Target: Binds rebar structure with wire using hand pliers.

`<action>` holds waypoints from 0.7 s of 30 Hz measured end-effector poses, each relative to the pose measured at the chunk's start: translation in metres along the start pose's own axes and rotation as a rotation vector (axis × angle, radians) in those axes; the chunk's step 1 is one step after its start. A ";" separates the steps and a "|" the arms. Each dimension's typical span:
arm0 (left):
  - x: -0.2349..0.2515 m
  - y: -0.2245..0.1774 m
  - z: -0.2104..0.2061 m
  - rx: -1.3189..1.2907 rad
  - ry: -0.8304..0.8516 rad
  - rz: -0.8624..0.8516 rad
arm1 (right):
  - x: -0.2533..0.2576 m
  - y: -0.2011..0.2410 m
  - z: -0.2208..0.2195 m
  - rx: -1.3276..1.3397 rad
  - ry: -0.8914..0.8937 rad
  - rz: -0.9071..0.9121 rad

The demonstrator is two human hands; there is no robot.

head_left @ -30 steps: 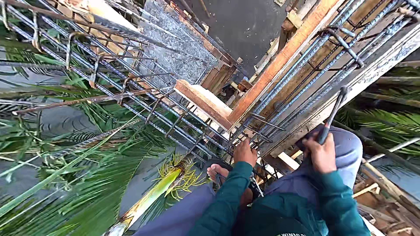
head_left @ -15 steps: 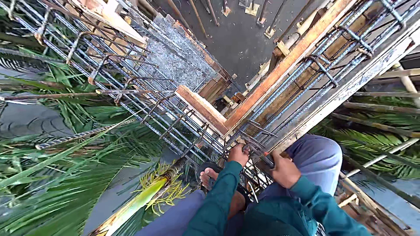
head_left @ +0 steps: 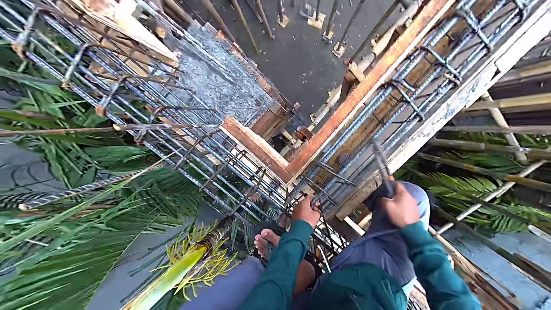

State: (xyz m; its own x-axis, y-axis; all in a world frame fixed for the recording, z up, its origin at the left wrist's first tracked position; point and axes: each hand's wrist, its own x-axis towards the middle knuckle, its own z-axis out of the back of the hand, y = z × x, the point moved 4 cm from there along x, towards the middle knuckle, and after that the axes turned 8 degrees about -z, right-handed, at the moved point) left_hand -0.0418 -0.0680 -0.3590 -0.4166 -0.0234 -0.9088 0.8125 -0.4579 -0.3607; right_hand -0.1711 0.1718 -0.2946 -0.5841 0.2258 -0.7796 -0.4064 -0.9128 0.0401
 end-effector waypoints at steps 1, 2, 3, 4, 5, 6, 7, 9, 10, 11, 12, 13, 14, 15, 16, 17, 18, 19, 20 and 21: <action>0.004 0.000 0.001 -0.009 -0.003 0.009 | -0.001 0.002 0.012 0.027 -0.036 0.016; 0.006 0.001 -0.002 -0.013 0.008 0.022 | -0.012 0.002 0.016 0.028 -0.017 0.062; 0.007 0.003 -0.006 -0.013 0.024 0.033 | -0.029 0.005 0.011 0.012 0.043 0.121; 0.009 0.005 -0.008 -0.005 0.035 0.042 | -0.045 0.010 0.000 -0.020 0.119 0.181; 0.011 0.006 -0.008 0.004 0.035 0.054 | -0.058 0.019 -0.015 -0.071 0.205 0.228; 0.014 0.004 -0.005 0.013 0.024 0.065 | -0.064 0.028 -0.029 -0.136 0.297 0.255; 0.015 0.002 -0.003 0.018 0.018 0.074 | -0.062 0.034 -0.040 -0.211 0.385 0.254; 0.012 0.005 -0.008 0.006 0.029 0.068 | -0.035 0.027 -0.051 -0.290 0.446 0.196; 0.012 0.006 -0.008 -0.002 0.031 0.049 | -0.013 0.020 -0.050 -0.317 0.407 0.146; 0.013 0.007 -0.008 -0.006 0.031 0.041 | 0.000 0.015 -0.049 -0.361 0.361 0.100; 0.013 0.006 -0.007 -0.004 0.033 0.046 | 0.000 0.013 -0.054 -0.358 0.336 0.060; 0.014 0.004 -0.005 -0.004 0.033 0.053 | -0.008 0.014 -0.060 -0.325 0.339 0.035; 0.013 0.002 -0.005 -0.002 0.032 0.064 | -0.022 0.017 -0.066 -0.296 0.366 0.030; 0.009 0.003 -0.006 0.005 0.031 0.079 | -0.038 0.021 -0.071 -0.302 0.416 0.047; 0.007 0.003 -0.005 0.016 0.027 0.087 | -0.047 0.025 -0.072 -0.344 0.453 0.080; 0.007 0.000 -0.003 0.023 0.025 0.083 | -0.042 0.028 -0.067 -0.392 0.449 0.113; 0.008 0.000 -0.004 0.024 0.026 0.071 | -0.028 0.025 -0.059 -0.417 0.418 0.123; 0.008 0.001 -0.006 0.020 0.037 0.067 | -0.011 0.022 -0.051 -0.451 0.378 0.113; 0.007 0.003 -0.007 0.020 0.047 0.072 | -0.002 0.020 -0.047 -0.482 0.348 0.094; 0.010 0.003 -0.004 0.016 0.042 0.074 | -0.001 0.022 -0.048 -0.459 0.328 0.077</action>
State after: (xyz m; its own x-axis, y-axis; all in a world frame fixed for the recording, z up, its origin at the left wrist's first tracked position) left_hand -0.0421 -0.0660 -0.3704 -0.3377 -0.0204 -0.9410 0.8339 -0.4701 -0.2891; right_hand -0.1454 0.1354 -0.3231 -0.3213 0.1018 -0.9415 0.0192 -0.9933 -0.1140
